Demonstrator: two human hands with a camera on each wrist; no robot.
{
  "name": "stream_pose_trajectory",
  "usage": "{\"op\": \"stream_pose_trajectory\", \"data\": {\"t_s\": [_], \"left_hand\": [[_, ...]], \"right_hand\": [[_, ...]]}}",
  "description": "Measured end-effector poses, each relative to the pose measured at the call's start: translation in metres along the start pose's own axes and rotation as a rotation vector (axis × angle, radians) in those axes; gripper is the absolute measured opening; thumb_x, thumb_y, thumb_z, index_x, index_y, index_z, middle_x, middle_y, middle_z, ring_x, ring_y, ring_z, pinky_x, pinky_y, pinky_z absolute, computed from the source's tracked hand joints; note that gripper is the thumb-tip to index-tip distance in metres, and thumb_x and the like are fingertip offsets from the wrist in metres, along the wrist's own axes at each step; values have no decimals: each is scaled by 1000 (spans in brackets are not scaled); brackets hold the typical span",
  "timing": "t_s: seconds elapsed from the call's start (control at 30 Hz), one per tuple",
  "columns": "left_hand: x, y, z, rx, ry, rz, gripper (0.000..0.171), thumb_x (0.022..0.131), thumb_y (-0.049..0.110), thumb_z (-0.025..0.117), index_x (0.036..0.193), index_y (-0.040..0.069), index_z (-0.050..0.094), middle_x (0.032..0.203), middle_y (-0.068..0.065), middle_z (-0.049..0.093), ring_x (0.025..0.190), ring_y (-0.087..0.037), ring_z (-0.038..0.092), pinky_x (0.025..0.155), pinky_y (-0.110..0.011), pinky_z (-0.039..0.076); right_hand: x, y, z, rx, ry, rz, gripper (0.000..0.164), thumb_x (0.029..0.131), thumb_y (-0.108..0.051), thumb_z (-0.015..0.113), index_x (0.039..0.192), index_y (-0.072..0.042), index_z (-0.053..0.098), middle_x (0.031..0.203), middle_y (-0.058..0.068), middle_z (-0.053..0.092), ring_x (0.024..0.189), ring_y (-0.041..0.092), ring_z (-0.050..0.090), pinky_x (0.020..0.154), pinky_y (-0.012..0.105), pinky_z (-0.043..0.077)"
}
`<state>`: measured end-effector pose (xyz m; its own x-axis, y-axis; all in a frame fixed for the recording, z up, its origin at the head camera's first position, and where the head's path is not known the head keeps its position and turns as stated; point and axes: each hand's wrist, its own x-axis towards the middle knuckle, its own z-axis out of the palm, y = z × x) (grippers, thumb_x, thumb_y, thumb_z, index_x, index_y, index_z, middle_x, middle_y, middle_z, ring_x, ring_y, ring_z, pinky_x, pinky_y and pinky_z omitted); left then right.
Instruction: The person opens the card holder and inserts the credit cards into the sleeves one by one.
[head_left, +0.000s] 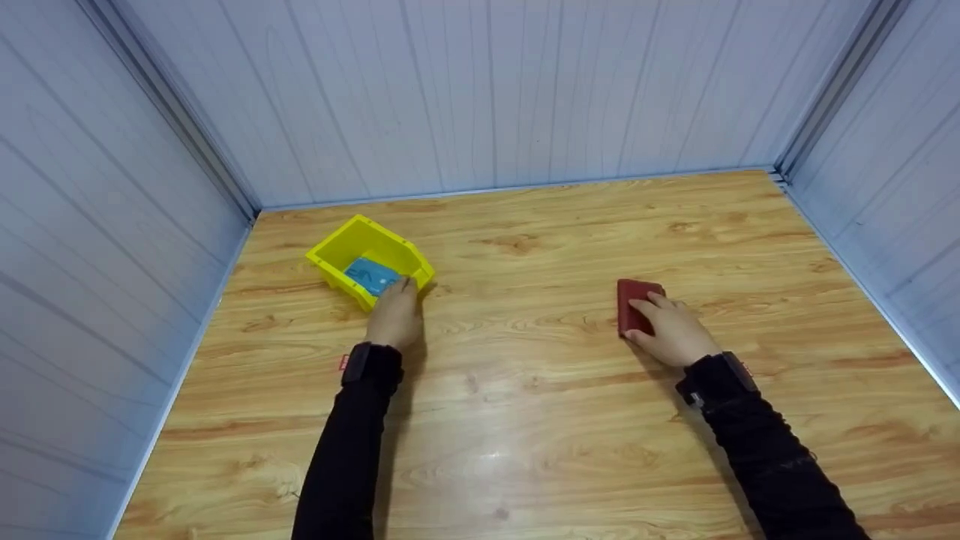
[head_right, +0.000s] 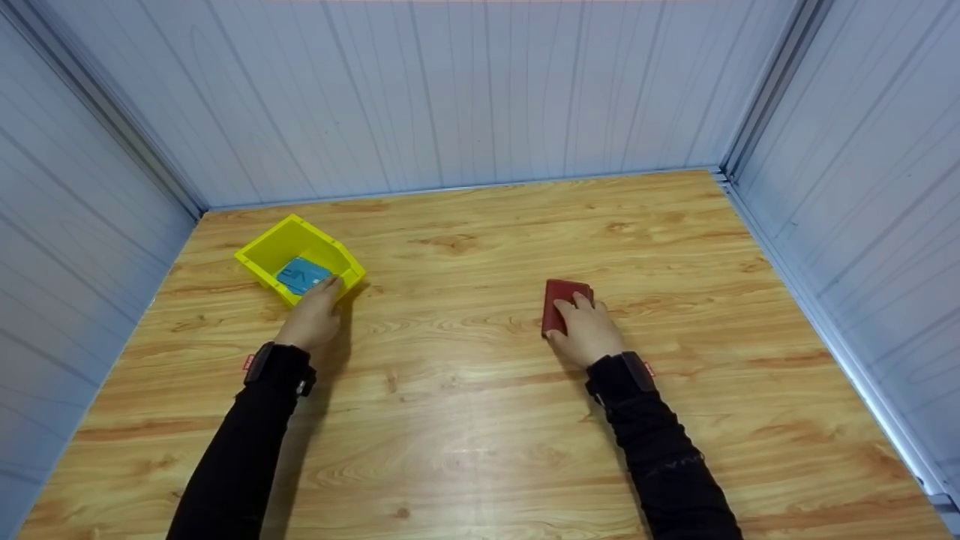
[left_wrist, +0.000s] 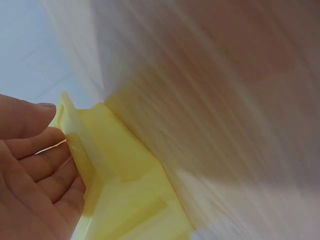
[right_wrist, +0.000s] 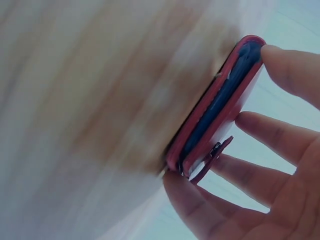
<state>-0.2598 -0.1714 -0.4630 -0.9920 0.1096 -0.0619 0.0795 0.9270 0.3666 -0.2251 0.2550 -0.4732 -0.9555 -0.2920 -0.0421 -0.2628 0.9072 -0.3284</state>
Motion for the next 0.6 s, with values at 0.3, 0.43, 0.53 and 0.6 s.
{"op": "stream_pose_trajectory", "data": {"t_s": [0.3,0.43,0.53,0.6], "left_hand": [[4,21,5,6,-51,29,52,98,2,44,149,-5,34,156,-24,31,145,-38,31,121,-46,24],[5,30,7,22,-63,55,52,99,4,44,149,-5,34,155,-24,33,144,-38,33,121,-46,25],[6,38,9,27,-61,68,48,101,9,41,148,-3,37,154,-23,35,143,-37,35,120,-46,27],[6,43,11,34,-53,75,46,103,12,39,147,-2,40,153,-22,38,141,-37,38,119,-46,29]], "right_hand": [[1,-13,5,-11,-9,-53,54,95,-22,61,144,-4,48,148,33,38,129,56,39,104,63,38],[2,-19,6,-20,-6,-80,52,94,-21,63,141,-4,52,146,33,41,128,55,42,104,62,39],[2,-24,7,-29,-8,-94,50,93,-21,65,139,-5,54,145,32,44,127,55,44,104,62,39],[2,-27,7,-33,-10,-100,49,92,-21,66,138,-6,55,144,31,45,128,53,44,105,62,38]]}}
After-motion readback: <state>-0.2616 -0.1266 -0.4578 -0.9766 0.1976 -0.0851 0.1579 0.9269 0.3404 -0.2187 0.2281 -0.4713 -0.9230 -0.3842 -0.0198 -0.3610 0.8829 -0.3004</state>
